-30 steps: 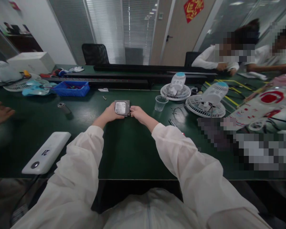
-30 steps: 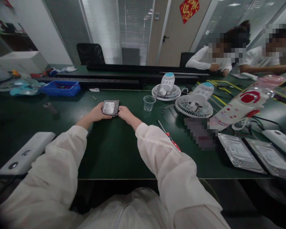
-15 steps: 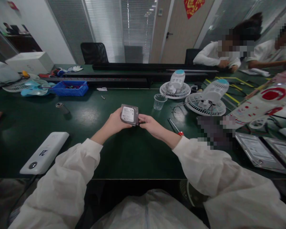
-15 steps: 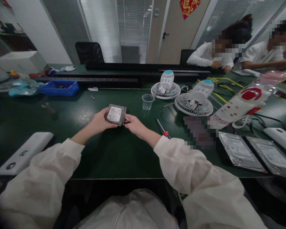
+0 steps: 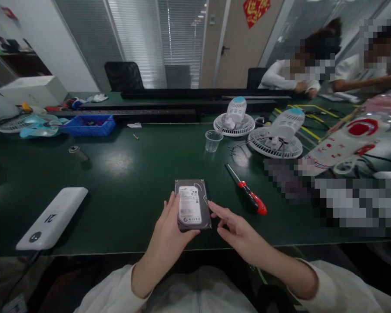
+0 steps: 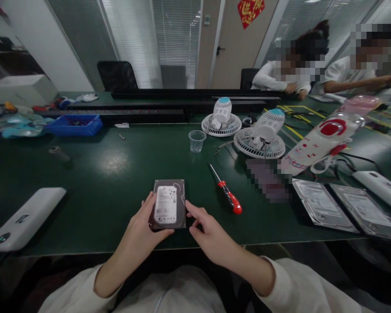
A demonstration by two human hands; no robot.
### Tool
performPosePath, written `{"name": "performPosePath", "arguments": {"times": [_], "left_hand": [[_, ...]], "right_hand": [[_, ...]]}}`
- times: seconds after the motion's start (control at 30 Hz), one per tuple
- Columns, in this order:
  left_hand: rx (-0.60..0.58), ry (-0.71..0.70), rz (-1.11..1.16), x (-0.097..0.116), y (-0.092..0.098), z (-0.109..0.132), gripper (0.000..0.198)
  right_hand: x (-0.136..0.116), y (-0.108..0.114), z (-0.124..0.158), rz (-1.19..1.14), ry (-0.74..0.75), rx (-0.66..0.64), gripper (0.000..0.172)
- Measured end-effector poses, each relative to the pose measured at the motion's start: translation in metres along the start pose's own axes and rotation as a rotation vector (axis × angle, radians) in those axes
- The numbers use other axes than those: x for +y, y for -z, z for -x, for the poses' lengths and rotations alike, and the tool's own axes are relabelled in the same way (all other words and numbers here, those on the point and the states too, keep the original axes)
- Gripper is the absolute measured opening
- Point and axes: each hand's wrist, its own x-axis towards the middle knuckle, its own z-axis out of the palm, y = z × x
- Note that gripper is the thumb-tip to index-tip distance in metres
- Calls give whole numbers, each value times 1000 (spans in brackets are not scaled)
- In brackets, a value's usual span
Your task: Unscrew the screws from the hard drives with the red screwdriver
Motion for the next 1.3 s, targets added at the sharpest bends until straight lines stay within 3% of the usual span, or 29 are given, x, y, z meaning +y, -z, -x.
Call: {"name": "performPosePath", "arguments": {"times": [0.23, 0.43, 0.6, 0.7, 0.77, 0.87, 0.9, 1.0, 1.13, 1.3], "left_hand": [[-26, 35, -17, -5, -5, -16, 121], [-53, 33, -32, -3, -10, -35, 112], [-19, 0, -28, -5, -15, -34, 112], [-44, -17, -49, -10, -10, -32, 120], [-63, -5, -67, -15, -1, -32, 122], [-85, 6, -78, -22, 21, -35, 110], [-90, 10, -71, -25, 30, -37, 105], [-57, 50, -62, -33, 50, -41, 97], [19, 43, 25, -41, 61, -42, 79], [59, 52, 86, -47, 61, -37, 63]], "right_hand": [[8, 0, -9, 80, 41, 75, 72], [8, 7, -29, 115, 66, 95, 71], [-2, 7, -30, 236, 42, 84, 72], [-24, 30, -33, 423, 124, 105, 62], [-44, 61, -43, 601, 206, 151, 40], [-66, 115, -78, 969, 67, 274, 31], [-68, 131, -94, 1124, -16, 254, 32], [-59, 165, -143, 1241, -88, 191, 30], [-26, 178, -189, 1350, -91, 45, 23], [-5, 177, -205, 1459, -68, -71, 40]]}}
